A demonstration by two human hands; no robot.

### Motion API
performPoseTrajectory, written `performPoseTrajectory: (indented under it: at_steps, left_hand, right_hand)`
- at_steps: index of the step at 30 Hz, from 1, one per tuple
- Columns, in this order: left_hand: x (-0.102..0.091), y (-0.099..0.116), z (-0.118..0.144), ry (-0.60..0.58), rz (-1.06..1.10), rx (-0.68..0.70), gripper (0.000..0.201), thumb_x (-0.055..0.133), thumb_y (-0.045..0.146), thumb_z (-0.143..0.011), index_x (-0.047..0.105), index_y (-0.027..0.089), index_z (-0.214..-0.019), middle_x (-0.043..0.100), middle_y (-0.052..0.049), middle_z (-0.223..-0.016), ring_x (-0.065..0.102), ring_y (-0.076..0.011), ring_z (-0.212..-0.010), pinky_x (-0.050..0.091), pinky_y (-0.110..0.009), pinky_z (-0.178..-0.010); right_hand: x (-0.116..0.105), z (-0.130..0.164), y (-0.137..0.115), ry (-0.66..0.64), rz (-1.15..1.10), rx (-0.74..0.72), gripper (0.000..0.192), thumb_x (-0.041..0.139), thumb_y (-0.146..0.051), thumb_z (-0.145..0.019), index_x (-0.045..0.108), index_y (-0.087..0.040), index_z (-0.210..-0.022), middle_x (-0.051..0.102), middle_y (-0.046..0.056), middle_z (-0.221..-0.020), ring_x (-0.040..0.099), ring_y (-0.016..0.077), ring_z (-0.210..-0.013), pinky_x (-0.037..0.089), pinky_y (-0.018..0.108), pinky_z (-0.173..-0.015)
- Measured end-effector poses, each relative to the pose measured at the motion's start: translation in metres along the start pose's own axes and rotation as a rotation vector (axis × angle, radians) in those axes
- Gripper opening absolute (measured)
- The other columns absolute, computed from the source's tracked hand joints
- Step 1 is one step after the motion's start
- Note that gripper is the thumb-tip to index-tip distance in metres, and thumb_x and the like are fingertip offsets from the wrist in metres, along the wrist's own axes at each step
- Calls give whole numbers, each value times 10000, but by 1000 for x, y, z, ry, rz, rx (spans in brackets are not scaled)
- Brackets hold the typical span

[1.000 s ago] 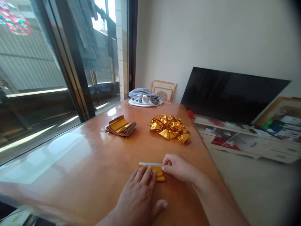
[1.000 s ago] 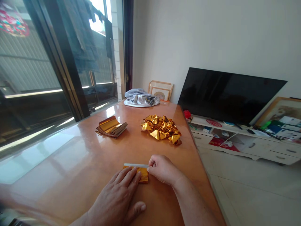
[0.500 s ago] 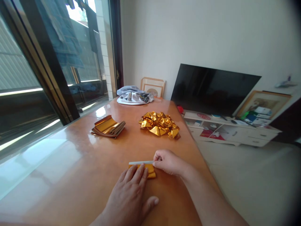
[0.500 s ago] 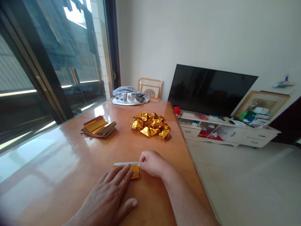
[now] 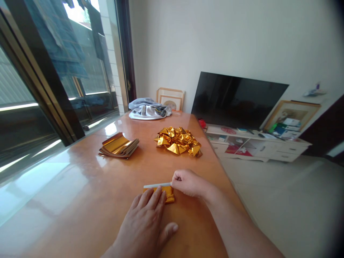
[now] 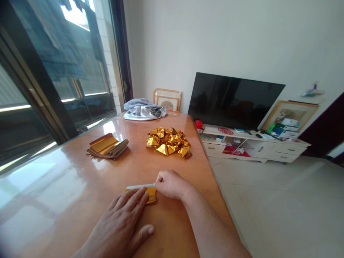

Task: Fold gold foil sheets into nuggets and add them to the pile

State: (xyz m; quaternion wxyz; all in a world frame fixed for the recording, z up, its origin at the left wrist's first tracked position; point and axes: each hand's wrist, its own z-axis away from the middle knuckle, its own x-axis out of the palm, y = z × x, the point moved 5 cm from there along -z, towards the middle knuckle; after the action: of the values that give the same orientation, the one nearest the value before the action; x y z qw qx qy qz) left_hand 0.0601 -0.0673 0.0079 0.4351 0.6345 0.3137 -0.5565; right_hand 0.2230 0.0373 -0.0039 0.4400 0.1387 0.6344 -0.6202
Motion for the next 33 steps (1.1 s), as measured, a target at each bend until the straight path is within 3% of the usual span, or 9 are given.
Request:
performPoseTrajectory:
  at_steps: [4,19,27,33]
  left_hand:
    - [1,1,-1,-45,-10,0,786,416,702,-928,448,199,-1533,383,-136,-1600,376,-401,-1459,322,-611,-1192]
    - [14,0,4,-92,77,38,1013,340,820,-873,325,88,-1573,229,-196,-1626,192,-436,-1507,252,-605,-1230]
    - [14,0,5,-70,67,60,996,418,802,-861,347,104,-1568,258,-201,-1616,205,-438,-1504,255,-602,-1228]
    - [10,0,6,-83,77,41,971,352,808,-881,337,128,-1573,260,-194,-1621,206,-428,-1506,255,-605,-1226]
  right_hand:
    - [2,-1,1,40,30,-9,131,674,-331,-800,670,-204,-834,692,-10,-776,578,135,-673,334,219,-536]
    - [12,-8,14,31,3,-1,134,677,-331,-809,646,-201,-804,691,4,-753,582,142,-665,312,220,-516]
    - [14,-10,17,27,-17,5,119,676,-310,-811,642,-196,-810,685,7,-749,582,146,-666,319,220,-515]
    - [15,-10,18,23,-1,-4,126,681,-320,-813,643,-200,-818,688,2,-753,580,142,-665,316,219,-522]
